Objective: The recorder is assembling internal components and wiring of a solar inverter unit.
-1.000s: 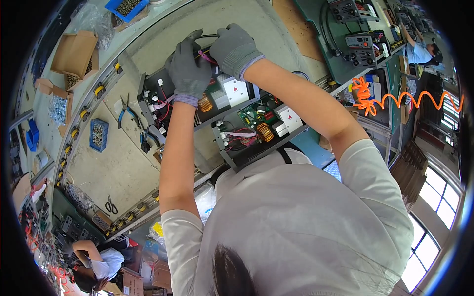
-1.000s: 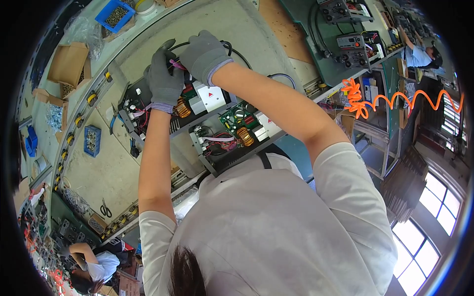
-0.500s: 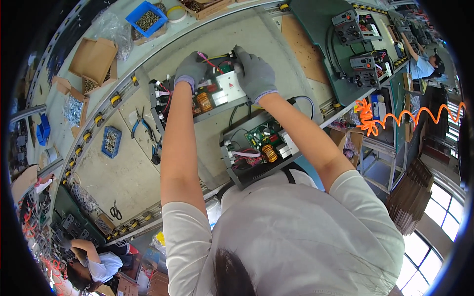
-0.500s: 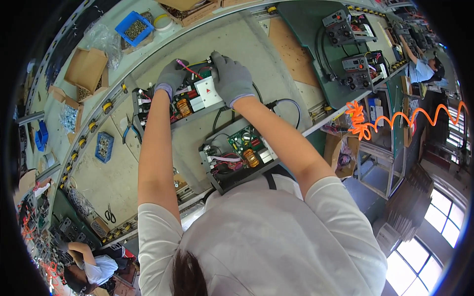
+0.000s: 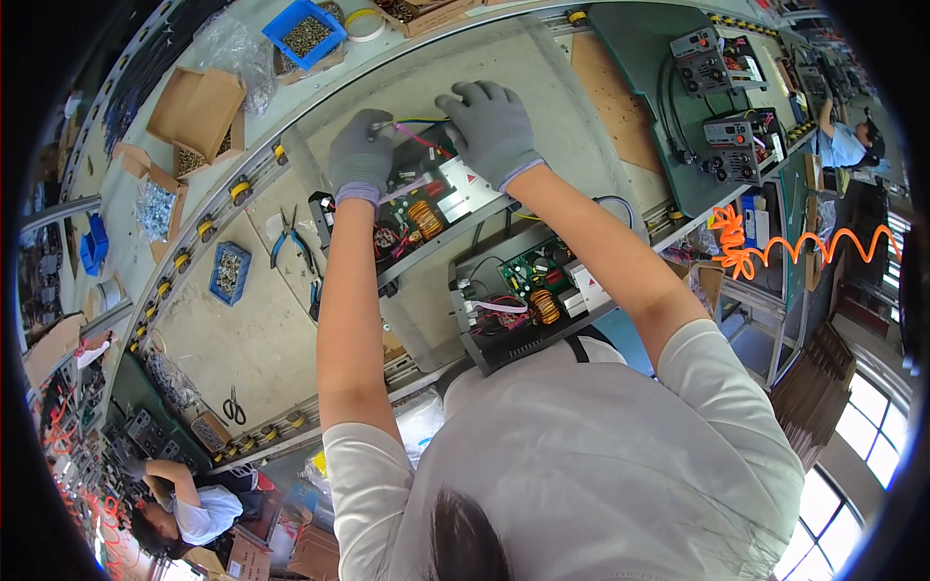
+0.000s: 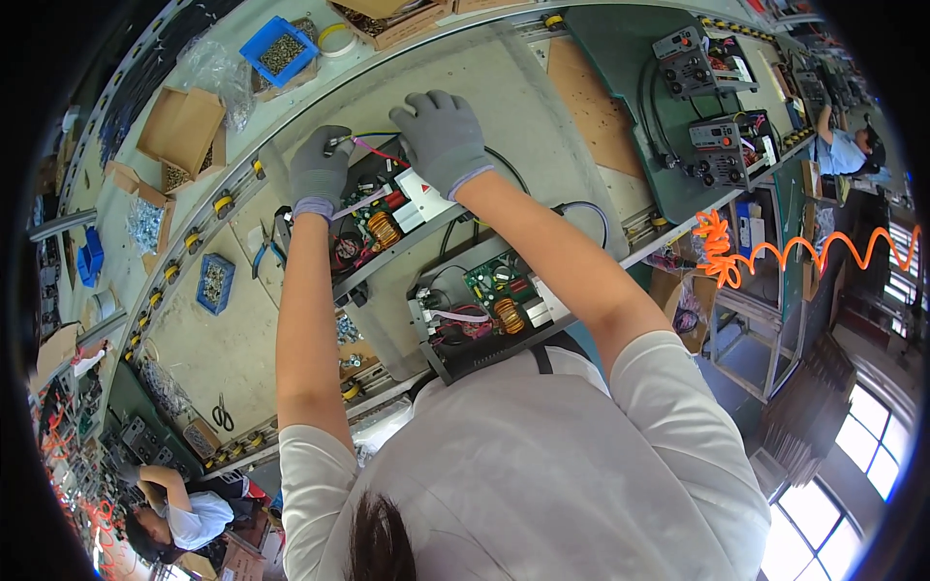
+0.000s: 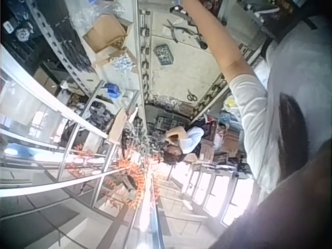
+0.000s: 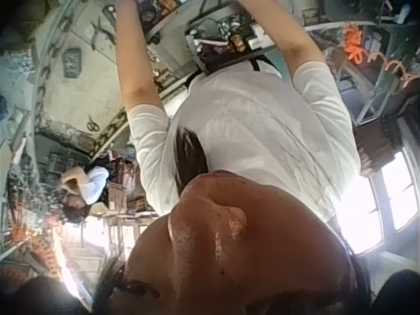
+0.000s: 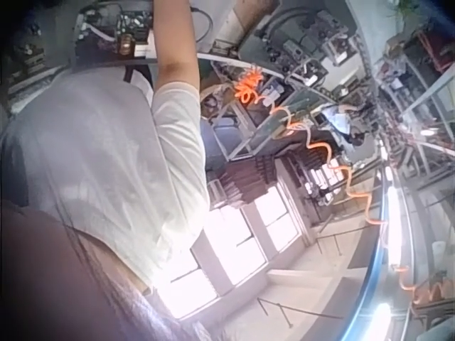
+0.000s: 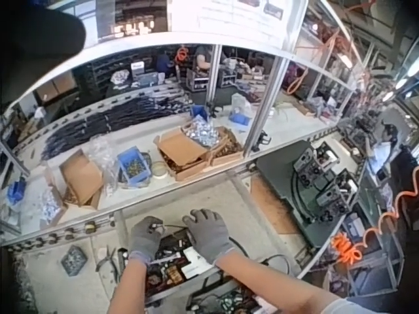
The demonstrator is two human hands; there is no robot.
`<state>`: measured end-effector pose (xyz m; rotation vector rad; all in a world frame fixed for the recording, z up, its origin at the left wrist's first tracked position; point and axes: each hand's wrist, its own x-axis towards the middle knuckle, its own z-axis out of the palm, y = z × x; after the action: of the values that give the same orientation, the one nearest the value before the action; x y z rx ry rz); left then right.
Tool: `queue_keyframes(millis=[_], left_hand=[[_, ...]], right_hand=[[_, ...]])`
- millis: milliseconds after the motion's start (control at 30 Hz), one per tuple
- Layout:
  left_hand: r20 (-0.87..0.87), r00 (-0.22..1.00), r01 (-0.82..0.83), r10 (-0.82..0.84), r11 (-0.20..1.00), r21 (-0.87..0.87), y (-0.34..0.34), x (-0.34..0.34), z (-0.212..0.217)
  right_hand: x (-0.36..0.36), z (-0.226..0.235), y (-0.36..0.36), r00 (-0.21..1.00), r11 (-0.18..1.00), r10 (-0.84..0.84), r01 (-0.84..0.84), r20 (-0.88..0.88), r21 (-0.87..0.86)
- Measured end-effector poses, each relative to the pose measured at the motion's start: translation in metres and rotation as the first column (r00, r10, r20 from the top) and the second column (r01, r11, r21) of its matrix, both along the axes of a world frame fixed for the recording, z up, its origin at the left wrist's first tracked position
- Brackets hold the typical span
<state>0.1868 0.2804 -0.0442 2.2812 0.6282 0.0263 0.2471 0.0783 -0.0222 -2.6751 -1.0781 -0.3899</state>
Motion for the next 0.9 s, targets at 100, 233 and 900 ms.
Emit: queue_keyframes(millis=[100, 233, 900], left_hand=[[-0.161, 0.979, -0.172, 0.121, 0.921, -0.35, 0.005, -0.001, -0.003], [-0.165, 0.961, -0.277, 0.223, 0.786, -0.553, 0.01, -0.006, -0.028], [-0.064, 0.997, 0.027, -0.036, 0.991, -0.133, 0.001, -0.018, -0.034]], right_hand=[[0.008, 0.0, 0.017, 0.965, 0.966, 0.141, -0.183, -0.221, -0.183], [0.008, -0.002, 0.043, 0.965, 0.954, 0.136, -0.189, -0.224, -0.233], [-0.027, -0.007, -0.007, 0.926, 0.88, -0.259, 0.344, -0.275, 0.327]])
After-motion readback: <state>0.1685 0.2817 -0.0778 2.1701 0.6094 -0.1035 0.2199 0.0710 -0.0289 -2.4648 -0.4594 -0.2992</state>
